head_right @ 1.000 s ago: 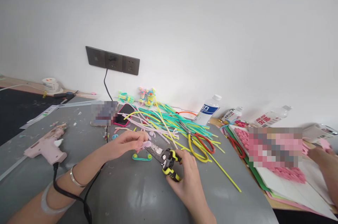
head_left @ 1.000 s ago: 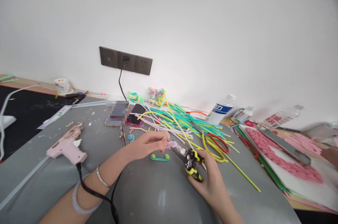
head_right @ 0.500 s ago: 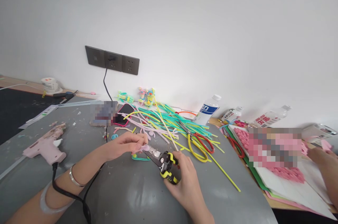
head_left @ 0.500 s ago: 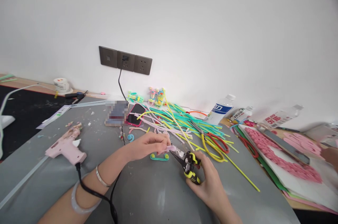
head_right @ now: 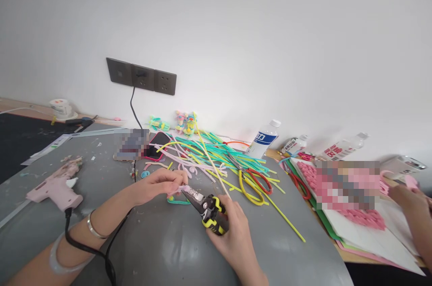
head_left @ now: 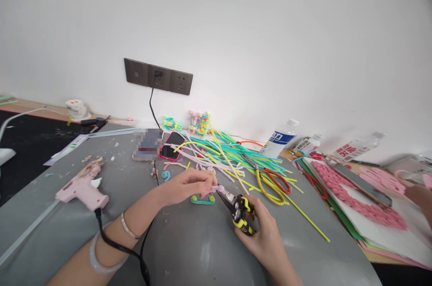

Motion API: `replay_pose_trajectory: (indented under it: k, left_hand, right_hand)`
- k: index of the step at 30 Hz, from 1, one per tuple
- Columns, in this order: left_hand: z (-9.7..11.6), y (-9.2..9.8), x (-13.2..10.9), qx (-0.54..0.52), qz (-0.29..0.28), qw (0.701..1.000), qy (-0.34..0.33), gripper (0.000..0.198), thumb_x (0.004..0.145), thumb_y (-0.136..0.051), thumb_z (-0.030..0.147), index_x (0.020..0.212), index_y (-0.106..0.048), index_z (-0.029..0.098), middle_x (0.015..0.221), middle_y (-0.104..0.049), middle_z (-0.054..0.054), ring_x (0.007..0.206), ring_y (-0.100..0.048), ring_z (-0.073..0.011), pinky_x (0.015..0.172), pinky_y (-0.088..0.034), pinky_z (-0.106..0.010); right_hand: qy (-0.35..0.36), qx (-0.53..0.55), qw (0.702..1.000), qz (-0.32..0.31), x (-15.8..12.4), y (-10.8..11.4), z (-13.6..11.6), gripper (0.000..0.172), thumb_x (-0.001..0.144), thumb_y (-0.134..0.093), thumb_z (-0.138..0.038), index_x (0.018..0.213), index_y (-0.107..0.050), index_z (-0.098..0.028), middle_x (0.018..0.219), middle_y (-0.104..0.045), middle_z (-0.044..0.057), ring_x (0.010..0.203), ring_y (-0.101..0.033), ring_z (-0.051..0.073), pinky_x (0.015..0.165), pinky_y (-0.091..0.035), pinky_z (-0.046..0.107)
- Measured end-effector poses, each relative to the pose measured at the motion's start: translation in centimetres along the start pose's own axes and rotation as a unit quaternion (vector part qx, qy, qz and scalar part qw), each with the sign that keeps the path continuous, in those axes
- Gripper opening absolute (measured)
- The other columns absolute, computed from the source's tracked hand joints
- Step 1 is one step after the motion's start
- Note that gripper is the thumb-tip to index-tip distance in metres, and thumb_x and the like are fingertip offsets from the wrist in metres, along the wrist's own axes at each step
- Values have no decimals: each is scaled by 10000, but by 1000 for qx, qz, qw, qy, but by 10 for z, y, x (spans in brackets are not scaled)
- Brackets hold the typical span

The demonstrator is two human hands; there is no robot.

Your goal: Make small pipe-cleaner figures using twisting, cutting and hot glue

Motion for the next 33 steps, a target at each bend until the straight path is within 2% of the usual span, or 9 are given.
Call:
replay_pose_trajectory:
  k: [6, 11, 16, 23, 29, 33]
  left_hand:
    - [0, 0, 0, -7, -1, 1000, -10, 366, 924, -510, 322, 597, -453, 167, 751, -470, -7, 752, -467, -149, 726, -392, -282]
    - [1, -2, 0, -7, 2, 1000, -21, 387, 944, -504, 390, 621, -475, 178, 679, -464, -5, 736, -476, -164, 694, -393, -291]
    - [5, -3, 0, 13, 7, 999, -30, 445, 955, -503, 460, 625, -548, 165, 691, -533, -33, 768, -524, -181, 771, -425, -319]
    - [6, -2, -2, 33, 6, 999, -28, 459, 970, -494, 469, 675, -646, 152, 732, -620, -70, 820, -554, -202, 837, -439, -331]
    - [3, -4, -2, 84, 25, 995, -40, 439, 992, -458, 471, 795, -686, 151, 786, -597, -70, 875, -527, -203, 812, -429, -299]
    - [4, -6, -2, 130, 40, 989, -49, 429, 1010, -427, 442, 804, -669, 153, 813, -547, -46, 844, -518, -179, 770, -416, -269]
  right_hand:
    - [-5, -7, 1000, -1, 2, 0, -2, 389, 703, -584, -173, 1082, -517, -230, 801, -632, 0, 593, -569, 148, 534, -488, 221]
    - [-41, -10, 999, -2, -2, -2, -3, 377, 725, -592, -214, 1094, -521, -231, 805, -626, 10, 593, -565, 159, 544, -487, 245]
    - [-65, -17, 998, 15, -4, -4, -7, 386, 726, -590, -228, 1106, -518, -243, 781, -621, -1, 588, -571, 164, 539, -484, 249]
    - [-72, -7, 997, 28, -3, -3, -16, 369, 743, -584, -233, 1107, -527, -248, 876, -684, 22, 659, -632, 170, 581, -527, 243]
    - [-77, -23, 996, 43, -3, -2, -19, 361, 738, -586, -239, 1095, -527, -245, 799, -673, 4, 589, -625, 163, 532, -516, 240]
    - [-88, -20, 995, 43, -2, -5, -18, 347, 734, -582, -246, 1076, -523, -241, 793, -678, 11, 583, -630, 166, 529, -518, 242]
Point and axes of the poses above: each hand's wrist, its own x-axis towards the middle knuckle, its own y-axis out of the back of the hand, z = x × y, the point moved 1 cm from there along x, towards the middle knuckle
